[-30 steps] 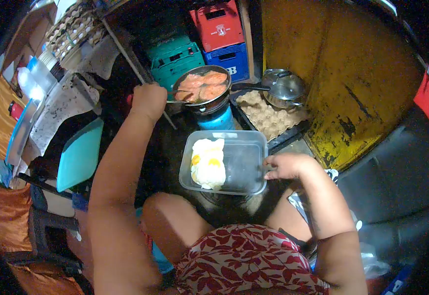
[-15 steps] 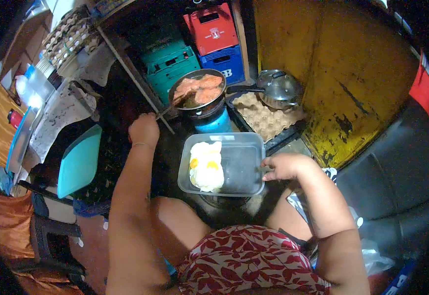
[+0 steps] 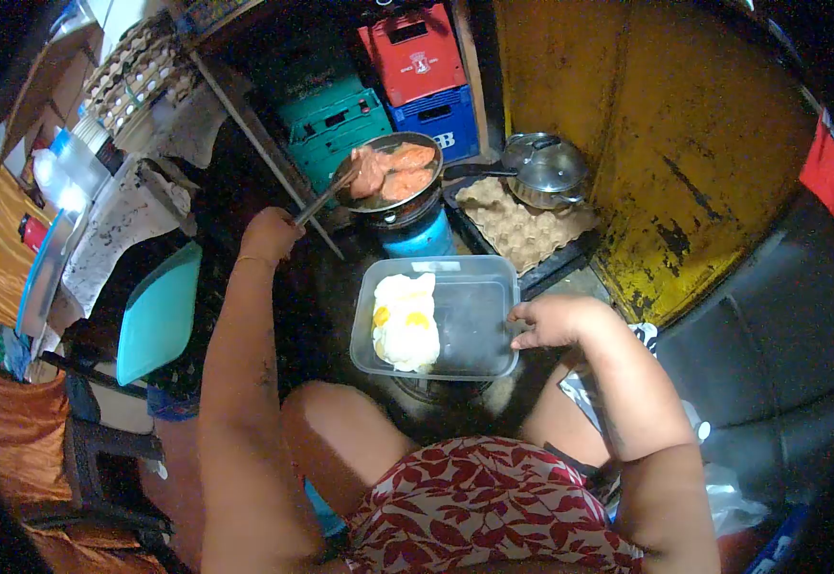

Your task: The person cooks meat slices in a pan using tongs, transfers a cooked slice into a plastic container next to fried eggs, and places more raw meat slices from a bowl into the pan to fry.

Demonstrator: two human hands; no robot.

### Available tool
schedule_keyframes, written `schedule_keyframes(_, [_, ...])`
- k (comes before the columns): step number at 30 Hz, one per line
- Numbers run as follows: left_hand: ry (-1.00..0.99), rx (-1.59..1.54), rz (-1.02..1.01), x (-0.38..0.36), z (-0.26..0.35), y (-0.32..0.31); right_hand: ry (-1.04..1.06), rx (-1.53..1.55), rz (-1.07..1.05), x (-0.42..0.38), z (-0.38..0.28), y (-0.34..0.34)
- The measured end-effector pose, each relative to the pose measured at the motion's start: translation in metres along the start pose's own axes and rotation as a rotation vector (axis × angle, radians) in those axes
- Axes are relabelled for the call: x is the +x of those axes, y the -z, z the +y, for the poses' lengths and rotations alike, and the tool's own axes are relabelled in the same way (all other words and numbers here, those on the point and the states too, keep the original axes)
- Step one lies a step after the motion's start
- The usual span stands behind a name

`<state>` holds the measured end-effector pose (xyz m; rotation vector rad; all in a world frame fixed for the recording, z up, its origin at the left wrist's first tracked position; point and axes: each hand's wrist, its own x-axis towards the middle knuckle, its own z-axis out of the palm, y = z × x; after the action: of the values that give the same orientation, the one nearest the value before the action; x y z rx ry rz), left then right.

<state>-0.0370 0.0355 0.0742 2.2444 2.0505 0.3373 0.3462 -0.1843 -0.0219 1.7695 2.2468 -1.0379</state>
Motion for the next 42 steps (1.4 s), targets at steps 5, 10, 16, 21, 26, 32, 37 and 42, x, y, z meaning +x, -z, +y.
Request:
schedule_keyframes(5, [-0.003,0.23,-0.084,0.012,-0.005,-0.02,0.015,0.002,0.013,0.002,0.006,-0.004])
schedule_keyframes(10, [-0.069,0.402,0.044,-0.012,0.009,-0.01,0.015,0.011,-0.027,0.007,0.015,-0.008])
schedule_keyframes(16, [-0.063,0.42,0.115,-0.025,0.034,0.003,0.023,0.011,0.029,0.003,0.01,-0.006])
schedule_keyframes(21, [-0.139,0.496,0.075,-0.021,0.049,-0.008,0.012,0.003,0.024,0.004,0.009,-0.005])
schedule_keyframes(26, [-0.125,0.466,0.052,-0.007,0.043,-0.018,-0.001,-0.001,0.015,0.005,0.012,-0.007])
schedule_keyframes(32, [-0.114,0.451,0.059,-0.003,0.042,-0.011,0.105,0.018,0.011,0.014,0.026,-0.016])
schedule_keyframes(37, [-0.059,0.469,0.041,0.004,0.052,-0.008,0.003,0.004,0.009,0.005,0.01,-0.007])
schedule_keyframes(42, [-0.164,0.61,0.035,0.004,0.066,-0.005,0.04,-0.009,0.009,0.011,0.015,-0.011])
